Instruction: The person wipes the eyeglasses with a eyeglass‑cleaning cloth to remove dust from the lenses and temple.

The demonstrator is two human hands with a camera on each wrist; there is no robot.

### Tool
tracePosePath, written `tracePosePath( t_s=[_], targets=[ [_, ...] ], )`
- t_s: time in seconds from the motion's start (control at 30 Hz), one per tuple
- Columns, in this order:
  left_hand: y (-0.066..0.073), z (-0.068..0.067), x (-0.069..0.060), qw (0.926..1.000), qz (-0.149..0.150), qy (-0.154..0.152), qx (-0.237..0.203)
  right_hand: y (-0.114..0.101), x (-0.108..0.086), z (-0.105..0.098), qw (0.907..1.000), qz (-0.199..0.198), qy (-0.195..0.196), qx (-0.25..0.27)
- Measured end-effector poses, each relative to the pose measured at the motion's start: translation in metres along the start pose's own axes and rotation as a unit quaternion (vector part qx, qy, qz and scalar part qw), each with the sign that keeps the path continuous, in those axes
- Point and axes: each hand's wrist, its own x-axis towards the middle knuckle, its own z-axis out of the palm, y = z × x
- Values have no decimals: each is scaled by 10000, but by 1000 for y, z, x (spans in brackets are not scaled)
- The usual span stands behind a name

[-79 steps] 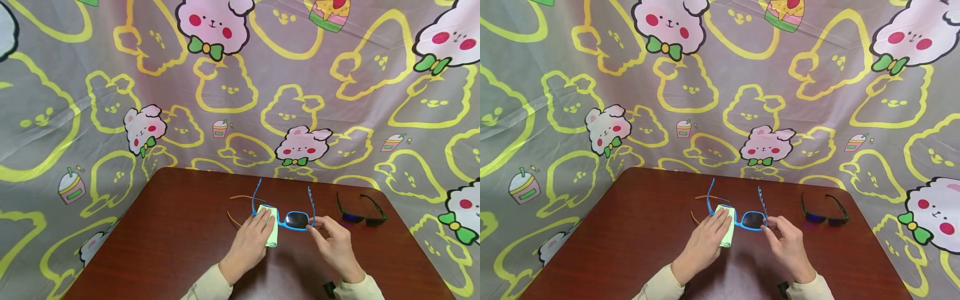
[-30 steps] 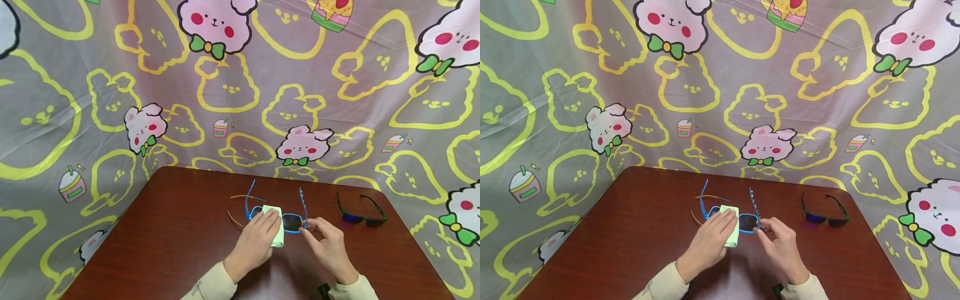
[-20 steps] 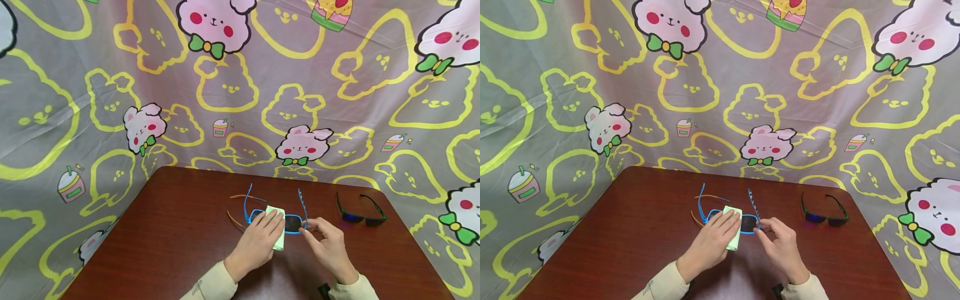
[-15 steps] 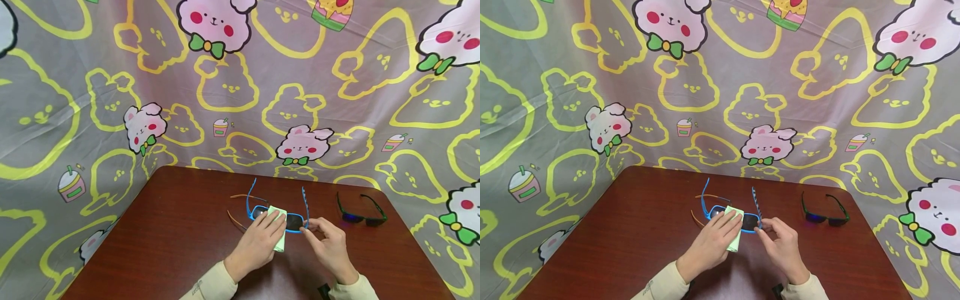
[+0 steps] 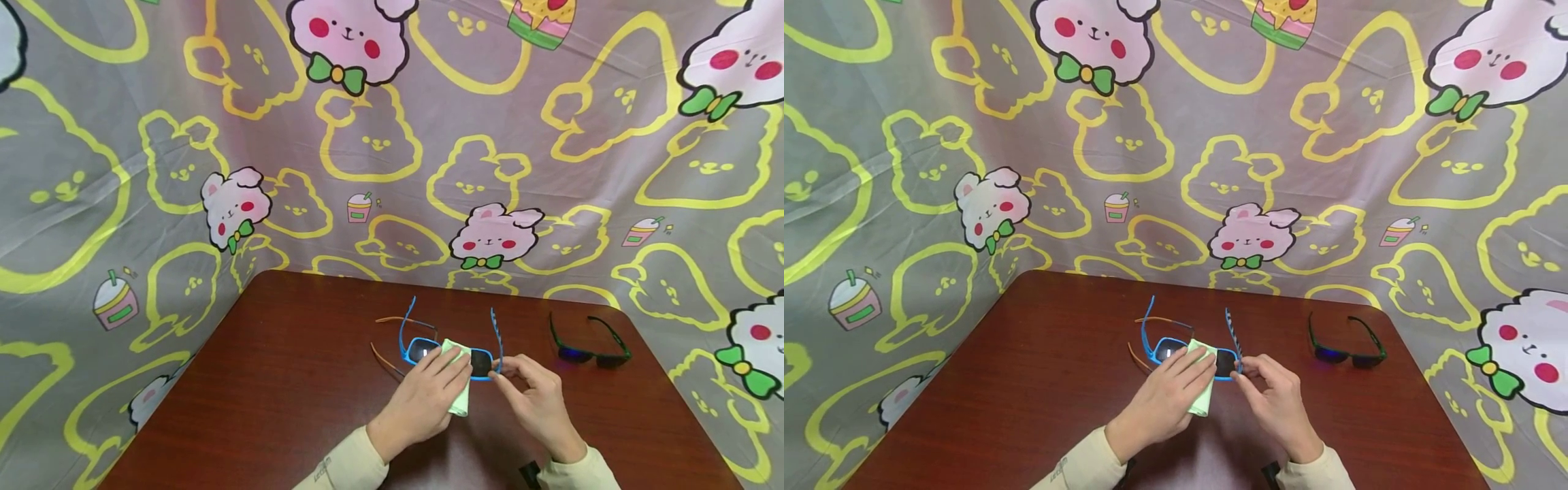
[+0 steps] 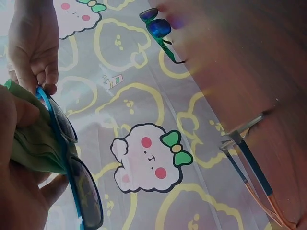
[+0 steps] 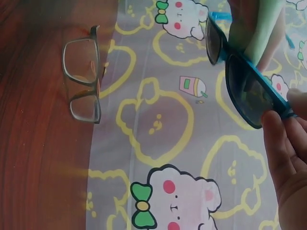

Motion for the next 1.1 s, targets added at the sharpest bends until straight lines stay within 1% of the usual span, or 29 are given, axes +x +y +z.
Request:
tracePosePath(
  t_s=[0.13,0.27,0.43,0.53,0.63,0.73,0.8,0.93,1.1],
  targets=[
    [0,2,0,9996,-218,-88,144,0,0,1,9996,-138,-87,226],
    [1,2,0,9991,-298,-144,255,0,0,1,9994,-168,-60,281],
    [3,1,0,9994,-241,-157,181,-2,-1,2,9999,6,18,113],
    [4,0,0,9996,-204,-144,96,-3,-1,2,9999,41,66,74],
    [5,-1,1,9999,-63,-104,-1,-2,-2,3,9999,53,120,25],
    [6,-2,2,9997,117,-59,-191,0,-2,3,9998,114,177,11],
    [7,-3,2,9995,181,-52,-239,1,-2,3,9997,158,203,17],
    [8,-2,3,9997,153,-103,-182,2,-2,3,9996,178,161,149],
    [8,-1,5,9996,22,-260,-118,3,-3,5,9996,55,1,284]
  ],
)
